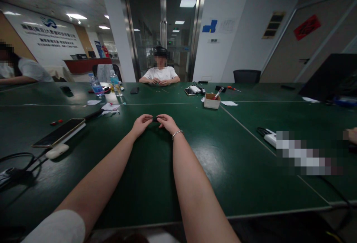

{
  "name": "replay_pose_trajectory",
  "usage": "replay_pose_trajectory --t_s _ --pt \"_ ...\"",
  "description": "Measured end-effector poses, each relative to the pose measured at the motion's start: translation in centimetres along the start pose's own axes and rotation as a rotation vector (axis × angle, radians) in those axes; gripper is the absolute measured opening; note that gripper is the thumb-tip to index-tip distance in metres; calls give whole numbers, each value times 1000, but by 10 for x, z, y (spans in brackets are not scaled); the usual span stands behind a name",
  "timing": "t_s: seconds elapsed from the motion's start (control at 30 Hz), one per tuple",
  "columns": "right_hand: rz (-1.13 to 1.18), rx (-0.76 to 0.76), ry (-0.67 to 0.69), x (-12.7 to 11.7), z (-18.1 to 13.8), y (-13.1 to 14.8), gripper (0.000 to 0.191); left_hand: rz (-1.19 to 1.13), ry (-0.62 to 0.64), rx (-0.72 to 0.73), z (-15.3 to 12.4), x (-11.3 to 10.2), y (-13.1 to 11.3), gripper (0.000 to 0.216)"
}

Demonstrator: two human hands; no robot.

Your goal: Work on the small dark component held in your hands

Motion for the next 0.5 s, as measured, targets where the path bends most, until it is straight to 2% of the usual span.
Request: replay_pose_trajectory --t_s 0.13,0.37,0.5 --pt "-8 1 -7 0 0 0 14 -12 21 -36 0 0 -1 25" --pt "-10 22 -23 0 0 2 17 -1 17 65 -3 -1 -8 27" --pt "-72 11 -20 1 -2 4 27 -33 20 40 -3 0 -10 26"
Point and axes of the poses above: each hand's wrist, its own z-axis towards the middle knuckle, its own x-axis out of the palm, y = z × x, the point moved 2 cm from there along z, towards the middle knuckle, and after that the axes turned 3 degrees about y, right-handed, at the moved point
